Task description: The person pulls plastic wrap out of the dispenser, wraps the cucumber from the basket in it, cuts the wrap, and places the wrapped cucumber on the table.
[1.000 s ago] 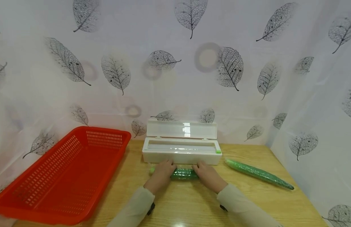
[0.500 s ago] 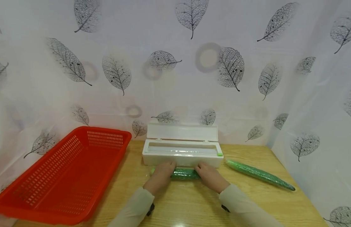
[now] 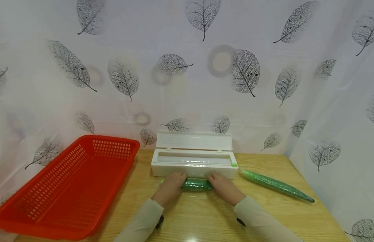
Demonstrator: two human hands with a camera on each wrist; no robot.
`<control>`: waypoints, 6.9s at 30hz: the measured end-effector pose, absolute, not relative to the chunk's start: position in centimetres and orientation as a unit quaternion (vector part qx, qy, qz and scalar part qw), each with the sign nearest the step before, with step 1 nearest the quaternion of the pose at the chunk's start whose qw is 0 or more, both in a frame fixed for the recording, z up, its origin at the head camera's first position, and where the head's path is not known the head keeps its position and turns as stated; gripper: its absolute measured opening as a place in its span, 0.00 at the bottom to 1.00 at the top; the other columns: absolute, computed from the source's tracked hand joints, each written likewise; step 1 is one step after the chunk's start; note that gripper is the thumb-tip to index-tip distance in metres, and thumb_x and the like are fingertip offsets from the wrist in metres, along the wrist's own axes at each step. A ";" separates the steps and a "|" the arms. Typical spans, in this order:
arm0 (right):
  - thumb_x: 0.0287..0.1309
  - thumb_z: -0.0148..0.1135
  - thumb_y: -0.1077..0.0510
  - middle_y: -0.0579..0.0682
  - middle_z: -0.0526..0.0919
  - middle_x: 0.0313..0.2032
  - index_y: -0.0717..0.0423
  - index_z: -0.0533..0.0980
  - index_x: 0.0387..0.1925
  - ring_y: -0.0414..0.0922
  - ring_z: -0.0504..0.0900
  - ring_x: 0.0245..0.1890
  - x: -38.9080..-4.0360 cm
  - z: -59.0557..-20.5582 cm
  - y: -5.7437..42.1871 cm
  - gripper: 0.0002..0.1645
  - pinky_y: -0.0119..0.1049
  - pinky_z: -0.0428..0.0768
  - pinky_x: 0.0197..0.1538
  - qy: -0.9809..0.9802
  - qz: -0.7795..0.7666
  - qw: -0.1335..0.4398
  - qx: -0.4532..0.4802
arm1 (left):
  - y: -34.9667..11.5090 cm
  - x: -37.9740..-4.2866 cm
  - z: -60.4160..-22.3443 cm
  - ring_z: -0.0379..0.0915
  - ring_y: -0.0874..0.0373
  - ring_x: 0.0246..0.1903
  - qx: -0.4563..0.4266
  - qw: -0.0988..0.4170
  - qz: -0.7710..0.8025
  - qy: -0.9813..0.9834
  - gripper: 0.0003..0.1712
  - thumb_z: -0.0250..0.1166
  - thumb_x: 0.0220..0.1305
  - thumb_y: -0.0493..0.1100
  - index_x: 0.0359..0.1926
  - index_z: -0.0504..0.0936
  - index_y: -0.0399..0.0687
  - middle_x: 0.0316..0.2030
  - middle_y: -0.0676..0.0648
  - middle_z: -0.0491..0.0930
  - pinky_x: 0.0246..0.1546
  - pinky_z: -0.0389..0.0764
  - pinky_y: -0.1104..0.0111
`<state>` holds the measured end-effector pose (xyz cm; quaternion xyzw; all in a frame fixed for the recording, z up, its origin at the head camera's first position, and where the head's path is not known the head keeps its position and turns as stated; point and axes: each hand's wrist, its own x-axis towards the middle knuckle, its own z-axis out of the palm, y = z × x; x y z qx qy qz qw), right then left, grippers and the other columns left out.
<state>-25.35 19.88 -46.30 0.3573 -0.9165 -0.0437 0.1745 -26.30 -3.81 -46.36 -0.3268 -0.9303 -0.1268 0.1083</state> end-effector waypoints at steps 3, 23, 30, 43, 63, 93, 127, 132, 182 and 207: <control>0.46 0.68 0.66 0.50 0.77 0.30 0.60 0.70 0.35 0.45 0.77 0.31 -25.3 -46.3 20.0 0.15 0.35 0.79 0.34 -0.913 -0.042 0.184 0.363 | -3.9 -26.2 -46.4 0.75 0.57 0.38 -0.326 0.120 -0.114 -0.931 0.18 0.65 0.46 0.26 0.40 0.76 0.44 0.37 0.49 0.79 0.42 0.79 0.65; 0.42 0.71 0.63 0.50 0.80 0.27 0.58 0.71 0.32 0.45 0.78 0.32 -25.7 -46.2 19.8 0.17 0.35 0.79 0.36 -0.920 -0.045 0.188 0.342 | -4.1 -26.5 -46.3 0.77 0.55 0.43 -0.315 0.134 -0.126 -0.931 0.23 0.67 0.46 0.27 0.46 0.80 0.46 0.43 0.48 0.81 0.47 0.79 0.64; 0.41 0.72 0.65 0.54 0.77 0.37 0.62 0.73 0.39 0.47 0.79 0.38 -25.7 -46.1 19.9 0.21 0.38 0.81 0.42 -0.921 0.012 0.175 0.347 | -4.2 -26.6 -46.2 0.76 0.53 0.45 -0.310 0.115 -0.126 -0.935 0.25 0.69 0.46 0.30 0.48 0.79 0.47 0.46 0.48 0.80 0.47 0.80 0.62; 0.44 0.69 0.67 0.51 0.79 0.32 0.60 0.76 0.36 0.45 0.79 0.34 -25.9 -45.7 19.6 0.14 0.37 0.79 0.38 -0.915 -0.009 0.173 0.364 | -5.1 -26.9 -46.4 0.72 0.50 0.53 -0.305 0.051 -0.181 -0.934 0.31 0.73 0.42 0.34 0.52 0.78 0.52 0.53 0.48 0.77 0.54 0.76 0.57; 0.44 0.73 0.53 0.52 0.73 0.35 0.45 0.74 0.57 0.44 0.72 0.36 -25.8 -45.8 19.4 0.34 0.37 0.78 0.36 -0.916 -0.044 0.145 0.371 | -7.2 -27.2 -46.7 0.72 0.53 0.48 -0.261 -0.001 -0.265 -0.928 0.25 0.72 0.48 0.36 0.48 0.74 0.47 0.48 0.46 0.73 0.51 0.78 0.59; 0.51 0.65 0.66 0.50 0.80 0.31 0.57 0.76 0.36 0.43 0.80 0.31 -26.1 -45.8 19.1 0.09 0.33 0.79 0.31 -0.925 -0.048 0.154 0.345 | -4.4 -26.9 -46.4 0.75 0.54 0.47 -0.276 0.070 -0.164 -0.945 0.26 0.72 0.46 0.34 0.49 0.77 0.46 0.46 0.49 0.78 0.52 0.77 0.62; 0.52 0.63 0.68 0.55 0.81 0.41 0.63 0.75 0.45 0.50 0.81 0.43 -26.3 -46.1 19.9 0.16 0.40 0.81 0.45 -0.934 -0.001 0.114 0.338 | -5.4 -27.3 -46.9 0.75 0.57 0.44 -0.278 0.052 -0.216 -0.935 0.19 0.70 0.51 0.37 0.46 0.77 0.46 0.42 0.50 0.80 0.50 0.77 0.61; 0.53 0.63 0.67 0.57 0.79 0.47 0.63 0.72 0.50 0.52 0.79 0.49 -26.2 -45.9 21.0 0.21 0.44 0.79 0.52 -0.936 0.076 0.088 0.333 | -5.9 -27.2 -46.6 0.76 0.57 0.45 -0.269 0.036 -0.242 -0.932 0.19 0.69 0.52 0.38 0.47 0.78 0.47 0.43 0.51 0.80 0.50 0.77 0.61; 0.47 0.70 0.53 0.54 0.77 0.49 0.56 0.78 0.45 0.51 0.74 0.51 -31.3 -44.9 30.0 0.22 0.47 0.77 0.53 -0.927 0.147 0.139 0.317 | 6.0 -28.5 -41.5 0.76 0.63 0.34 -0.370 0.219 -0.031 -0.902 0.08 0.66 0.57 0.48 0.37 0.83 0.53 0.34 0.55 0.81 0.38 0.78 0.74; 0.47 0.68 0.57 0.51 0.78 0.51 0.53 0.76 0.51 0.52 0.73 0.54 -31.9 -45.1 30.3 0.26 0.51 0.77 0.53 -0.919 0.191 0.137 0.318 | 12.9 -31.2 -43.2 0.76 0.62 0.30 -0.334 0.264 -0.038 -0.904 0.13 0.64 0.56 0.55 0.38 0.84 0.56 0.32 0.56 0.82 0.33 0.79 0.72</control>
